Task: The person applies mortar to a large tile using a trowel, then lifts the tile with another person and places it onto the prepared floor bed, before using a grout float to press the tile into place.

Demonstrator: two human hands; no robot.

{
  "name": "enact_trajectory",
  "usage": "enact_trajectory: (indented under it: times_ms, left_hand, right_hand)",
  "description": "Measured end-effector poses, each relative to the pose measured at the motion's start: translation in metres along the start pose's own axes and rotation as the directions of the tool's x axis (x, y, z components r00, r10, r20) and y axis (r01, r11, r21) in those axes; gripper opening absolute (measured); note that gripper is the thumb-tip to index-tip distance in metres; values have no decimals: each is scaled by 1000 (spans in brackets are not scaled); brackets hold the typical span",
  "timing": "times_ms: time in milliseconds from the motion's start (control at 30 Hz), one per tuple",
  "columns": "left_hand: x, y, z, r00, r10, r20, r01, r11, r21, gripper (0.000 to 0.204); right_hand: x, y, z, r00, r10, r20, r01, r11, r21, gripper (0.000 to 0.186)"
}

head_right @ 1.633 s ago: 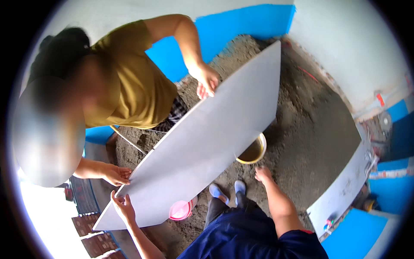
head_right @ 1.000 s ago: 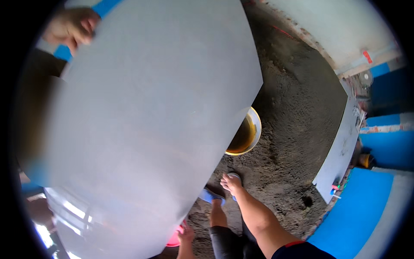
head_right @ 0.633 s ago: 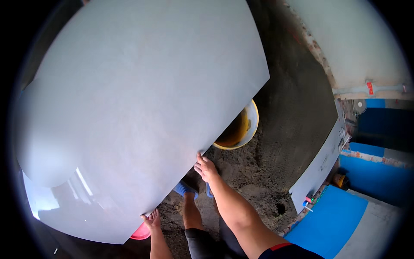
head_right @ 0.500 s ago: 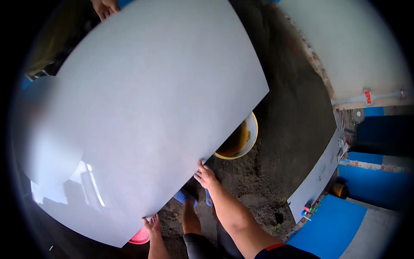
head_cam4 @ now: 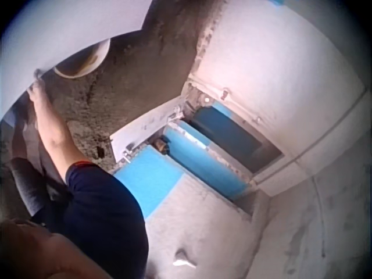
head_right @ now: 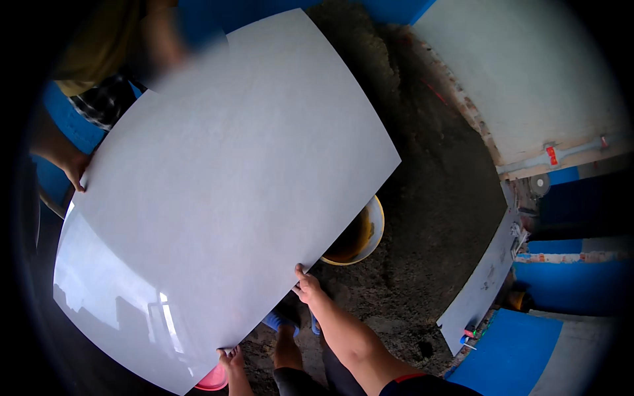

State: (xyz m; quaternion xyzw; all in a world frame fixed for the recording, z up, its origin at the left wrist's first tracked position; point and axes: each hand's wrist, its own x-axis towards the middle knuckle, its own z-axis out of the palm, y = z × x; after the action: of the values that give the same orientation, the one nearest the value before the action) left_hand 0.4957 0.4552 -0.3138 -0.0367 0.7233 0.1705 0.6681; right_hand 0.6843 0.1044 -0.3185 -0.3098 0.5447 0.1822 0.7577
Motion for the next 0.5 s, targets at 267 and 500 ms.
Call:
enact_trajectory:
  times_ms: [267, 500]
  left_hand:
    - [-49, 22, 16, 1000, 3, -20, -2, 997, 75, 48]
    - [-87, 20, 72, 998, 48, -44, -31, 943, 332, 54]
  right_hand:
    - [-49, -17, 14, 996, -35, -76, 37, 999, 31, 65]
    - [-123, -92, 52, 999, -47, -11, 47, 997, 62, 66]
